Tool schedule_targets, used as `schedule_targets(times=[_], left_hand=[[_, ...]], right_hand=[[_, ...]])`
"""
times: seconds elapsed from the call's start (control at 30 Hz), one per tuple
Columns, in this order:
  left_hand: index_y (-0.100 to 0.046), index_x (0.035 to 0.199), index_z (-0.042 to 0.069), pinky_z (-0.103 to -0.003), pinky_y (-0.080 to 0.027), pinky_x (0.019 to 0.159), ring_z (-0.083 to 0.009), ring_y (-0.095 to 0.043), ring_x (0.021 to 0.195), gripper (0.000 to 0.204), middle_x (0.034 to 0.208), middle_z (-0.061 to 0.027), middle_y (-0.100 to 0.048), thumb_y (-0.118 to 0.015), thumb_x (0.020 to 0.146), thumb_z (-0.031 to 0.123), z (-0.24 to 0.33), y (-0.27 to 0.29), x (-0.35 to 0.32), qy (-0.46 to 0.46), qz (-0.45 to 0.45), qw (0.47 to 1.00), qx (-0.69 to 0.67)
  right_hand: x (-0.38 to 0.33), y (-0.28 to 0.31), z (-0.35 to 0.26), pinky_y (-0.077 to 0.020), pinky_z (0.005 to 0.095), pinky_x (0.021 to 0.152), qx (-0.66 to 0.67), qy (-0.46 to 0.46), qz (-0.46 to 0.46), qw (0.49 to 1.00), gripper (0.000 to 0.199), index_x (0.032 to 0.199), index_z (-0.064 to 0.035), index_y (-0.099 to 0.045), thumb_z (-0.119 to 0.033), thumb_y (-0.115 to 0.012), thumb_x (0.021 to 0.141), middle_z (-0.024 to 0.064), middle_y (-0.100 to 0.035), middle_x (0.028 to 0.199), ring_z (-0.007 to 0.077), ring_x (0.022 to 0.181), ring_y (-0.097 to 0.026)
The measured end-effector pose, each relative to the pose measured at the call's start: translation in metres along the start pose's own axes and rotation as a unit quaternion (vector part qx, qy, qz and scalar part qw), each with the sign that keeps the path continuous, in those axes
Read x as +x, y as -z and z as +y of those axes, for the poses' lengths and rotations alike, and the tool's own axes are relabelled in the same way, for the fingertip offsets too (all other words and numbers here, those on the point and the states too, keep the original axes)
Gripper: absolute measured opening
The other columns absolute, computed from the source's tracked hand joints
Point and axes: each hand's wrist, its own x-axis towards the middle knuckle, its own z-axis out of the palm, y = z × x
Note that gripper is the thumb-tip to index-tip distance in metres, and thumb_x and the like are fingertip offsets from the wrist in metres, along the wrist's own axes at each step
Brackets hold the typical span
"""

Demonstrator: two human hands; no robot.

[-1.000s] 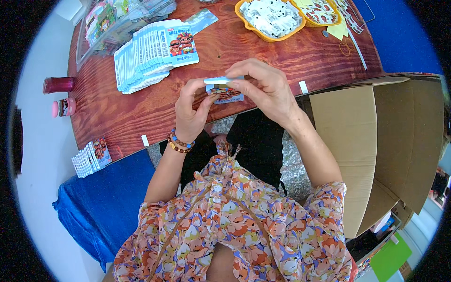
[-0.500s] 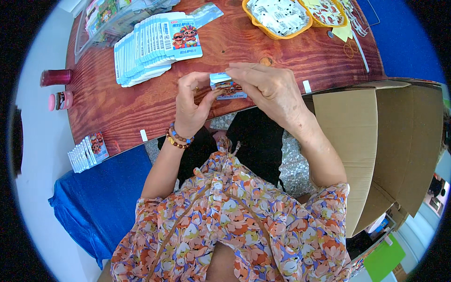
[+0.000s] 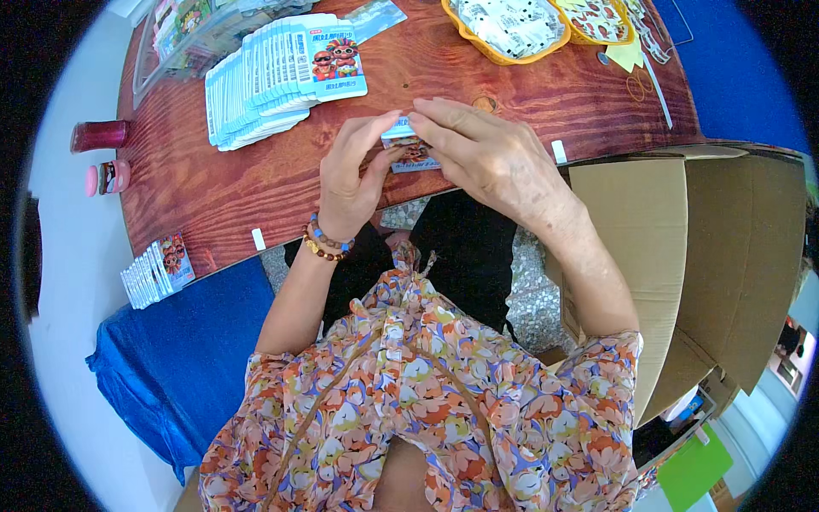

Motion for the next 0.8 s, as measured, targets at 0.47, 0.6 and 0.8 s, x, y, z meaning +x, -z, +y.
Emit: schedule_targets(times=[0.47, 0.6, 0.8], left_hand=[[-0.064, 0.120, 0.008, -0.038, -0.057, 0.072, -0.0295, -0.068, 0.089, 0.040, 0.107, -0.0127, -0.065, -0.071, 0.081, 0.000, -0.026, -0.001, 0.001, -0.023, 0.028, 0.999, -0.002], [-0.066, 0.111, 0.010, -0.040, -0.055, 0.076, -0.0329, -0.066, 0.090, 0.029, 0.100, -0.0136, -0.064, -0.071, 0.083, 0.007, -0.006, 0.006, -0.003, -0.030, 0.032, 0.999, -0.006], [-0.061, 0.121, 0.005, -0.043, -0.054, 0.074, -0.0341, -0.064, 0.092, 0.034, 0.106, -0.0162, -0.064, -0.067, 0.088, 0.009, 0.045, 0.153, -0.039, 0.148, 0.108, 0.926, 0.331]], right_hand=[[0.002, -0.035, 0.037, -0.0575, 0.0343, 0.089, 0.155, -0.013, 0.063, 0.986, 0.028, 0.113, -0.0020, -0.071, 0.002, -0.071, 0.085, 0.0143, -0.068, 0.122, 0.0267, 0.107, -0.069], [-0.002, -0.025, 0.026, -0.0567, 0.0344, 0.089, 0.204, -0.067, 0.042, 0.976, 0.021, 0.106, -0.0019, -0.074, 0.002, -0.070, 0.086, 0.0133, -0.071, 0.114, 0.0247, 0.105, -0.068], [0.024, -0.051, 0.001, -0.0503, 0.0299, 0.096, 0.247, -0.112, -0.003, 0.962, 0.022, 0.112, 0.0021, -0.070, 0.004, -0.063, 0.092, 0.0122, -0.070, 0.119, 0.0223, 0.112, -0.066]])
